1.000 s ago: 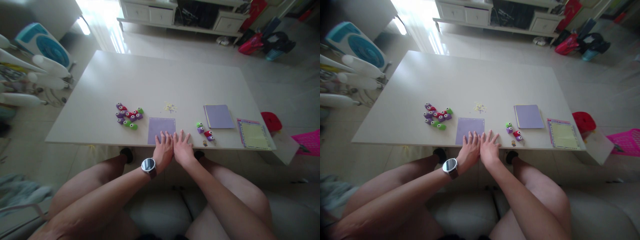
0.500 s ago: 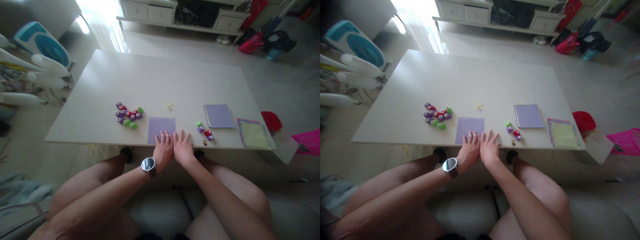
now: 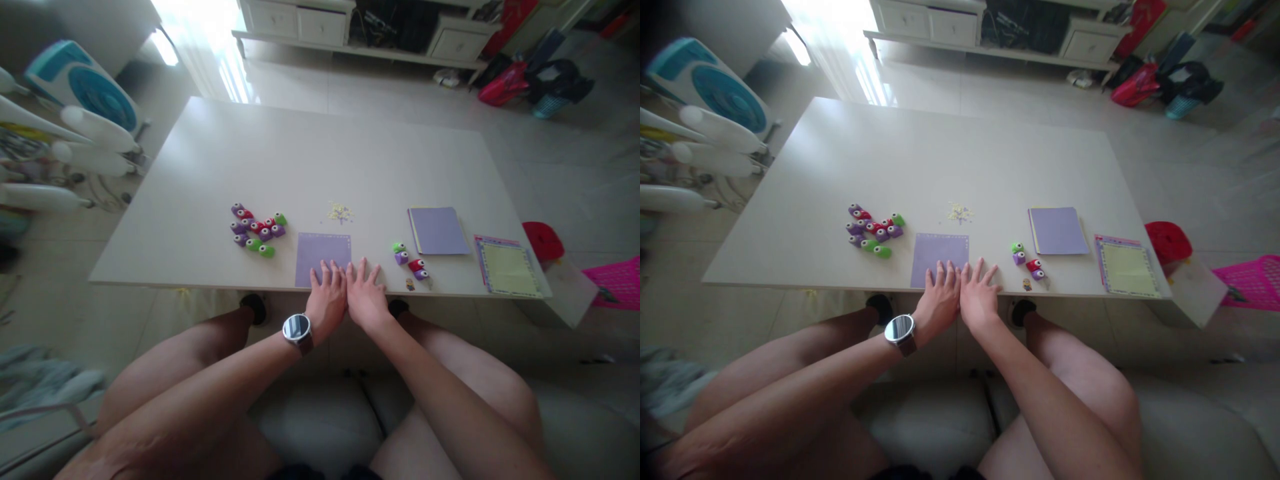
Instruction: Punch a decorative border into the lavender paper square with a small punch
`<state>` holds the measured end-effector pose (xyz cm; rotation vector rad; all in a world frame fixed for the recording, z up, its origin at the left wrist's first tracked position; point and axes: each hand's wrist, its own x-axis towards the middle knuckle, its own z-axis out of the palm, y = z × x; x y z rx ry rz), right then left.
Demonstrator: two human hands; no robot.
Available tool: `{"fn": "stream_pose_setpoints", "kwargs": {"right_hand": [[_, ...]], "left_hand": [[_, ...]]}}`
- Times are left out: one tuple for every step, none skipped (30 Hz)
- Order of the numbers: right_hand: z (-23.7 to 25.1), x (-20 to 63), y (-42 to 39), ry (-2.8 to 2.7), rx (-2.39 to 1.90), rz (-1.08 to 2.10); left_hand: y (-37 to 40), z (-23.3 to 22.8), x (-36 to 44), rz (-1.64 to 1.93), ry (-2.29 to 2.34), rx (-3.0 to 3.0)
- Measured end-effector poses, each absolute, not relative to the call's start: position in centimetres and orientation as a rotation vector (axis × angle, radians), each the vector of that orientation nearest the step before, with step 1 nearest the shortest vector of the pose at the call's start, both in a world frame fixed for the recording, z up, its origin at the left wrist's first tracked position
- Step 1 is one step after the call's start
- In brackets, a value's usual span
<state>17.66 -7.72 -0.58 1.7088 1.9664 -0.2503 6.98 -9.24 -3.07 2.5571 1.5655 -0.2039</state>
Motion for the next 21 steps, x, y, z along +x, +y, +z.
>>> {"fn": "stream_pose_setpoints", "kwargs": {"right_hand": [[-0.61,17.66,-7.73,1.970,1.708,-0.249],[-0.65,17.66,-7.75,1.973,1.707,-0.245],[-0.68,17.67,-7.76,1.976,1.707,-0.239],[-0.70,17.67,-7.78,1.977,1.707,-0.234],[-0.71,17.68,-7.79,1.978,1.708,-0.230],[-0.71,17.68,-7.79,1.977,1.709,-0.230],[-0.69,17.67,-7.79,1.974,1.712,-0.232],[-0.67,17.67,-7.79,1.972,1.715,-0.235],[-0.63,17.66,-7.79,1.970,1.717,-0.239],[-0.58,17.65,-7.78,1.968,1.718,-0.242],[-0.54,17.65,-7.77,1.968,1.718,-0.242],[-0.49,17.64,-7.76,1.968,1.718,-0.244],[-0.45,17.64,-7.75,1.968,1.718,-0.246],[-0.42,17.63,-7.74,1.966,1.717,-0.250],[-0.40,17.63,-7.74,1.966,1.717,-0.253],[-0.39,17.63,-7.73,1.967,1.716,-0.256],[-0.39,17.64,-7.73,1.969,1.714,-0.256],[-0.40,17.64,-7.74,1.969,1.712,-0.254],[-0.42,17.64,-7.74,1.969,1.710,-0.249],[-0.43,17.64,-7.74,1.968,1.707,-0.245],[-0.44,17.64,-7.75,1.967,1.706,-0.241]], "left_hand": [[-9.24,-3.05,6.96,-0.205,1.565,2.559],[-9.25,-3.03,6.94,-0.207,1.563,2.560],[-9.26,-3.01,6.92,-0.208,1.561,2.561],[-9.26,-2.98,6.90,-0.207,1.560,2.561],[-9.26,-2.96,6.89,-0.206,1.558,2.561],[-9.26,-2.95,6.88,-0.204,1.560,2.559],[-9.26,-2.94,6.88,-0.203,1.561,2.556],[-9.25,-2.94,6.89,-0.204,1.561,2.552],[-9.25,-2.95,6.90,-0.204,1.562,2.550],[-9.25,-2.96,6.91,-0.205,1.561,2.549],[-9.25,-2.97,6.92,-0.205,1.559,2.550],[-9.25,-2.98,6.92,-0.204,1.557,2.551],[-9.25,-2.98,6.92,-0.203,1.557,2.552],[-9.25,-2.99,6.91,-0.203,1.558,2.553],[-9.26,-3.01,6.91,-0.203,1.561,2.554],[-9.26,-3.02,6.90,-0.203,1.564,2.555],[-9.26,-3.04,6.89,-0.203,1.566,2.557],[-9.27,-3.05,6.89,-0.203,1.566,2.559],[-9.27,-3.07,6.90,-0.202,1.565,2.562],[-9.27,-3.08,6.91,-0.201,1.564,2.566],[-9.27,-3.09,6.92,-0.201,1.563,2.568]]}}
